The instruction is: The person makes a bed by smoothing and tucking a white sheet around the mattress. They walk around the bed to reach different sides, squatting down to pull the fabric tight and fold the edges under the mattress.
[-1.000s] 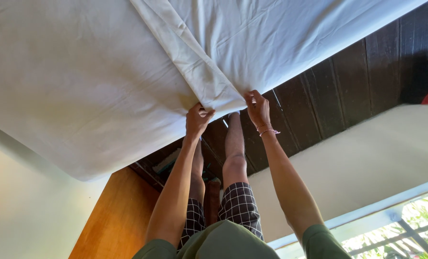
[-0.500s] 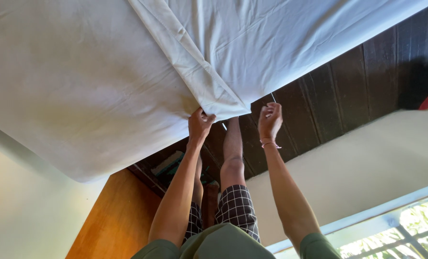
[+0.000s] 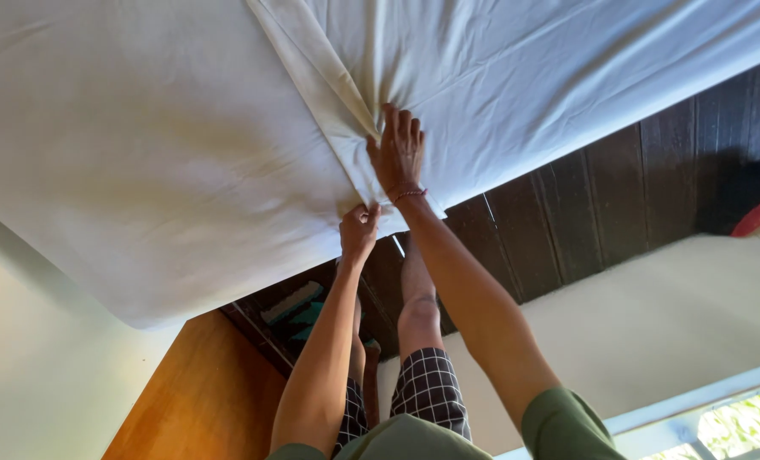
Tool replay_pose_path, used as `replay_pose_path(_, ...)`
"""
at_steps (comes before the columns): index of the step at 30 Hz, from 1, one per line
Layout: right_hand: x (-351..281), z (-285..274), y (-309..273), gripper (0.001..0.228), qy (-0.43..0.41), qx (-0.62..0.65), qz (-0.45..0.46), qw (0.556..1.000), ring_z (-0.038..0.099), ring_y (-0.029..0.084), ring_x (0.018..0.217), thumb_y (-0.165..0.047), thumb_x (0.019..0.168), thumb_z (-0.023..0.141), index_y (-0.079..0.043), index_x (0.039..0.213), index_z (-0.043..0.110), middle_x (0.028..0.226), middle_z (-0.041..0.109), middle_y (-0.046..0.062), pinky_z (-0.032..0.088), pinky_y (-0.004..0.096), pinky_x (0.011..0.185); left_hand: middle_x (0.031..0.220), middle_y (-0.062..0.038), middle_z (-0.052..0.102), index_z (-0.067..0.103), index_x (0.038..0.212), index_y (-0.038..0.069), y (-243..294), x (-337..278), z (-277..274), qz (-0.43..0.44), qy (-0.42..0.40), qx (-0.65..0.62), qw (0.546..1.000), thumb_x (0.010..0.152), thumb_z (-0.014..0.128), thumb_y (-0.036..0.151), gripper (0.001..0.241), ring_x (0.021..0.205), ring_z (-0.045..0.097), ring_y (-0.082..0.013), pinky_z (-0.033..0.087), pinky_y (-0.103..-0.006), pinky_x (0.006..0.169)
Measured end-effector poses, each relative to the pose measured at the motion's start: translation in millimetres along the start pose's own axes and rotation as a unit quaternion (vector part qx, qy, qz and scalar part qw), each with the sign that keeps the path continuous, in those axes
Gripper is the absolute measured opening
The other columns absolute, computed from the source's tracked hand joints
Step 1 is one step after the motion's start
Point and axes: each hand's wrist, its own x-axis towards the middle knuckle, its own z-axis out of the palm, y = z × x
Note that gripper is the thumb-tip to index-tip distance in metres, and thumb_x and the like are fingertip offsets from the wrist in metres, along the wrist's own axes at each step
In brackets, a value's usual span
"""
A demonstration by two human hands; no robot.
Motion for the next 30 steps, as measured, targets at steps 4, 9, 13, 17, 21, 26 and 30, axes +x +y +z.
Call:
replay_pose_path(4, 20.5, 14.3, 18.3, 0.038, 0.022, -0.056, -0.035, 0.998, 0.067, 0.030, 0.083, -0.017, 0.079, 0.076, -0.017, 0.107, 0.051, 0.087, 0.062, 0.004, 0.052, 0.044, 0.077, 0.090, -0.016, 0.077, 0.073, 0.099, 0.011, 1.3, -1.8, 0.7, -0.014, -0.007, -0.017, 1.000, 0.099, 0.059, 0.049, 0.040, 0.094, 0.074, -0.0378, 0.058, -0.0524, 0.086)
replay_pose_path(9, 44.2, 48.0, 64.5, 0.012, 0.020, 0.011, 0.107, 0.994, 0.073, 0.038, 0.078, -0.034, 0.089, 0.057, -0.025, 0.088, 0.064, 0.076, 0.075, 0.005, 0.054, 0.054, 0.075, 0.099, -0.022, 0.076, 0.073, 0.103, 0.006, 4.1, -5.3, -0.3, -0.011, 0.002, -0.028, 1.000, 0.099, 0.059, 0.049, 0.044, 0.101, 0.072, -0.0428, 0.056, -0.0551, 0.090)
replay_pose_path(13, 49.5, 77.0, 118.8, 0.026, -0.048, 0.249, 0.218, 0.943, 0.069, 0.028, 0.075, -0.043, 0.087, 0.059, -0.025, 0.089, 0.077, 0.076, 0.073, 0.002, 0.054, 0.046, 0.070, 0.096, -0.020, 0.076, 0.073, 0.102, 0.009, 11.1, -10.2, -1.0, -0.017, 0.010, -0.027, 0.999, 0.099, 0.061, 0.046, 0.039, 0.099, 0.073, -0.0411, 0.057, -0.0552, 0.089)
replay_pose_path(17, 40.9, 23.9, 92.5, 0.027, -0.099, 0.298, 0.141, 0.939, 0.065, 0.023, 0.069, -0.036, 0.097, 0.063, -0.012, 0.094, 0.074, 0.070, 0.068, 0.007, 0.052, 0.041, 0.066, 0.097, -0.021, 0.076, 0.073, 0.101, 0.006, 19.0, -12.5, -5.2, -0.025, 0.005, -0.016, 1.000, 0.098, 0.062, 0.045, 0.040, 0.101, 0.072, -0.0415, 0.057, -0.0544, 0.090)
replay_pose_path(21, 12.8, -27.5, 71.3, 0.023, -0.140, 0.311, 0.098, 0.935, 0.066, 0.017, 0.081, -0.023, 0.093, 0.074, -0.010, 0.111, 0.069, 0.086, 0.071, 0.004, 0.056, 0.034, 0.079, 0.098, -0.019, 0.077, 0.074, 0.100, 0.009, 15.4, -12.5, -5.8, -0.031, -0.001, -0.017, 0.999, 0.097, 0.062, 0.049, 0.042, 0.101, 0.073, -0.0395, 0.057, -0.0532, 0.090)
replay_pose_path(26, -30.2, -35.2, 95.3, 0.034, -0.211, 0.308, 0.091, 0.923, 0.070, 0.040, 0.105, -0.026, 0.091, 0.080, -0.010, 0.117, 0.065, 0.104, 0.073, 0.018, 0.057, 0.050, 0.093, 0.097, -0.019, 0.076, 0.074, 0.103, 0.006, 19.3, -18.8, -10.6, -0.018, -0.024, -0.017, 0.999, 0.091, 0.072, 0.049, 0.044, 0.101, 0.073, -0.0390, 0.057, -0.0533, 0.090)
replay_pose_path(30, -57.1, -31.4, 128.7, 0.021, -0.241, 0.320, 0.140, 0.906, 0.071, 0.036, 0.107, -0.022, 0.101, 0.070, -0.004, 0.113, 0.068, 0.107, 0.074, 0.017, 0.056, 0.048, 0.095, 0.102, -0.022, 0.076, 0.073, 0.103, 0.002, 26.7, -23.1, -20.3, -0.005, -0.041, -0.043, 0.998, 0.092, 0.073, 0.042, 0.041, 0.108, 0.070, -0.0405, 0.054, -0.0545, 0.098)
